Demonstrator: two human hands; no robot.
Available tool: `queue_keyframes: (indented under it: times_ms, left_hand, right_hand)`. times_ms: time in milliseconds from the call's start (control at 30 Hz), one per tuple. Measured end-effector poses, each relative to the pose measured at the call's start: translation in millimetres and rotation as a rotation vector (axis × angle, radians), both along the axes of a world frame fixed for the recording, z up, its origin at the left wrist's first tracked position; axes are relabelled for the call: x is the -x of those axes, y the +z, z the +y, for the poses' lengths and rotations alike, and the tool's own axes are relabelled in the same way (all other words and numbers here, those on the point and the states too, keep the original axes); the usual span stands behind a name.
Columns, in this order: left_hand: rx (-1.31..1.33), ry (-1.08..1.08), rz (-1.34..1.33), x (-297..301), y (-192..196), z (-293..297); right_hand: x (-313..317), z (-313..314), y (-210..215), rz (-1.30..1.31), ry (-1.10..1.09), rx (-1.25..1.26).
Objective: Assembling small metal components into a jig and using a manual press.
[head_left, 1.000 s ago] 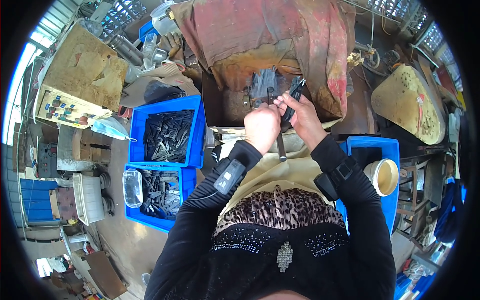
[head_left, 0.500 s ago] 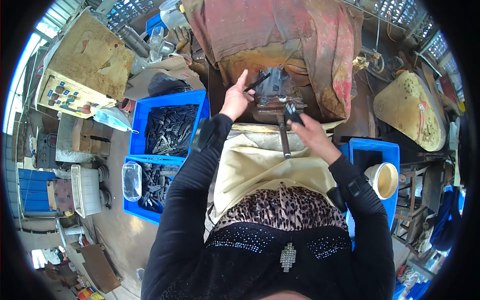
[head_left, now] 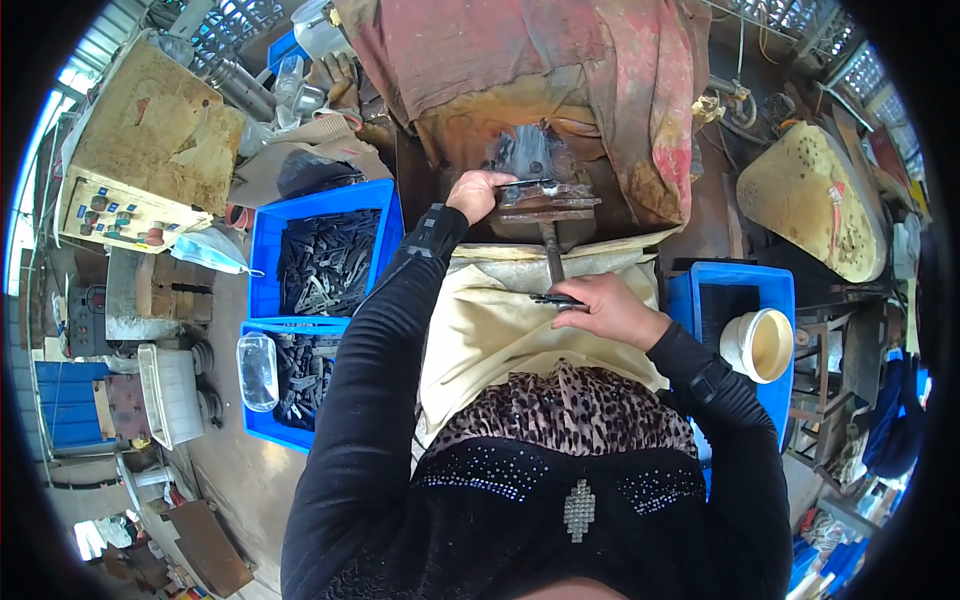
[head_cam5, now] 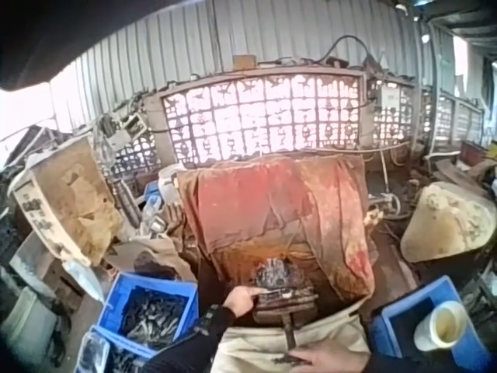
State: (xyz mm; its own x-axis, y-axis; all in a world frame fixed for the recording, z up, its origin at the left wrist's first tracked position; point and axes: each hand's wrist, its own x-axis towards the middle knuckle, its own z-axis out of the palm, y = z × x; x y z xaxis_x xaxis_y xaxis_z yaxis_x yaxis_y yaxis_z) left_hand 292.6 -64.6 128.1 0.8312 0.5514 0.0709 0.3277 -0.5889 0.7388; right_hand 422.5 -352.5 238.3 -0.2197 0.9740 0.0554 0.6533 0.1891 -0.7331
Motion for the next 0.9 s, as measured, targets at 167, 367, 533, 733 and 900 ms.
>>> queue_keyframes:
  times_ms: [167,367,533,733,900]
  left_hand:
    - [-0.108,-0.034,0.157,-3.7,21.9,-13.8]
    - [-0.219,-0.064,0.142,8.4,12.5,-0.6]
    - [-0.346,-0.034,0.055,20.6,32.5,-7.8]
    - [-0.426,0.405,-0.149,49.0,47.2,-29.1]
    - [-0.415,0.455,-0.155,63.9,46.3,-46.7]
  right_hand:
    - [2.4,-4.6,-4.7,-0.046,-0.031,-0.091]
    - [10.5,-8.9,-6.2,-0.169,-0.019,-0.237]
    - [6.6,-9.1,-7.2,-0.273,-0.015,-0.334]
    - [-10.8,46.2,28.5,-0.136,-0.176,-0.467]
    - [-33.5,134.9,64.8,0.076,-0.480,-0.452]
